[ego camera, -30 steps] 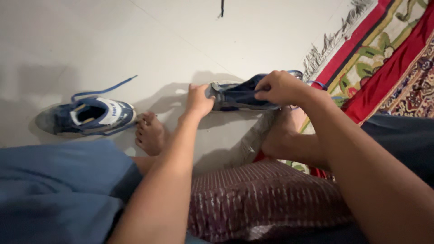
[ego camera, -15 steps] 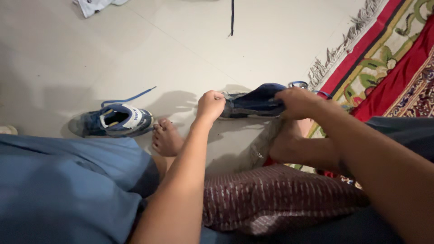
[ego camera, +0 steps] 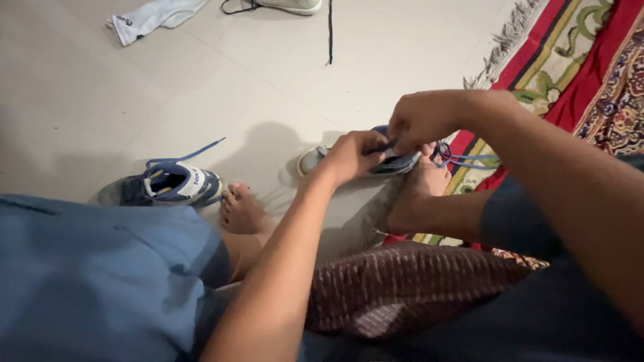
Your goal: The person sits on the floor and repairs a blue and white sneaker by hand. They remove the laces, pull apart the upper to expose the inner lining, and repeatedly thread the laces through the eyelets to reattach the lining. The second shoe remains on the floor nearby.
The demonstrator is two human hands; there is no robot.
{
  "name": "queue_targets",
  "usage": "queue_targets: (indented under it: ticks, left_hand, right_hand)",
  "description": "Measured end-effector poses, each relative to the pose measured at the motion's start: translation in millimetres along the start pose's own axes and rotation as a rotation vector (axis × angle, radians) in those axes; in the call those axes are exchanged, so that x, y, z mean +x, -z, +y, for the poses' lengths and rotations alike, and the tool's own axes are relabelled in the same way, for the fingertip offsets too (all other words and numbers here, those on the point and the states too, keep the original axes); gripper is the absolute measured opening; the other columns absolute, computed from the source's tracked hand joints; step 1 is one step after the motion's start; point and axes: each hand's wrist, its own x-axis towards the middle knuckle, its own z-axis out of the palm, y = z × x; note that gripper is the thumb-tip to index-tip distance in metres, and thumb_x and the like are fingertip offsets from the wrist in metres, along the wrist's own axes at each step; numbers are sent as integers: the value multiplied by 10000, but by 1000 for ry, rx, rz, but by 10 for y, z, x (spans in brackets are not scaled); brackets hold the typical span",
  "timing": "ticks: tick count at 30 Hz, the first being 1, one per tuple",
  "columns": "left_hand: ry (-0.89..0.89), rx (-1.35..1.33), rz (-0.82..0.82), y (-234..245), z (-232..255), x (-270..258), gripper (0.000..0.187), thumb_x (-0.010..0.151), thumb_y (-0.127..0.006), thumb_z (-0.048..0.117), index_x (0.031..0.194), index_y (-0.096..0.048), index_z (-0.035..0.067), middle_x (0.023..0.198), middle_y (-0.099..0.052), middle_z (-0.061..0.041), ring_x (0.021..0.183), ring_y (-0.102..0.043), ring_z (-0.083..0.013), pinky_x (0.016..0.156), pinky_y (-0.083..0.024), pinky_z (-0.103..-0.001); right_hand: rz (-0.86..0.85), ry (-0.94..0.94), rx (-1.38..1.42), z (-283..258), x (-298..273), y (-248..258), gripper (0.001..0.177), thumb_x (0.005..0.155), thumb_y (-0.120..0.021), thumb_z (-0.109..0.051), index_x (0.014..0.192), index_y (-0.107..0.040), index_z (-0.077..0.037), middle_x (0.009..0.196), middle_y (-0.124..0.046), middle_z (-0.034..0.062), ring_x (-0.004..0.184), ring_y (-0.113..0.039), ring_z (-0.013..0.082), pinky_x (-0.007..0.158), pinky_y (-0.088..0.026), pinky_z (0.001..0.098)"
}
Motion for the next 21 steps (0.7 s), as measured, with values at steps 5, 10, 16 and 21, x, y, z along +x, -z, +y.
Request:
queue_targets:
  ticks: [5, 10, 16, 21]
  left_hand:
    - [-85, 59, 143, -32, -63, -6, 260, 876, -759, 166, 1115, -749, 67, 1069, -775, -153, 1002, -756, -285, 894, -564, -371]
    - [79, 116, 256, -108, -234, 13, 271, 824, -737, 129, 1083, -734, 49, 1004, -755, -196, 944, -727, -342, 863, -566, -418]
    - [296, 230, 105, -159, -580, -155, 264, 869, -599, 113, 1043, -796, 89, 1071, -757, -191, 1025, -712, -350, 922, -544, -425]
    - [376, 185, 128, -165, -716, -233, 292, 840, -579, 59, 1020, -808, 74, 1072, -754, -188, 1035, -706, -340, 931, -537, -415]
  right_hand:
    - [39, -177, -171, 422, -26, -90, 304, 868, -706, -289, 1043, -793, -57, 828, -816, 144, 744, -795, 268, 702, -615, 417]
    - [307, -67, -172, 1006, 167, -398, 326, 832, -757, -320, 1064, -793, -94, 927, -782, 162, 868, -743, 340, 805, -583, 459]
    - [365, -106, -25, 1180, 418, -901, 455, 761, -793, -226, 1200, -720, -132, 974, -777, 180, 938, -760, 340, 859, -603, 440]
    - [353, -54, -252, 1016, 503, -1141, 598, 695, -837, -198, 1270, -678, -164, 1113, -727, 137, 1098, -668, 330, 923, -551, 450]
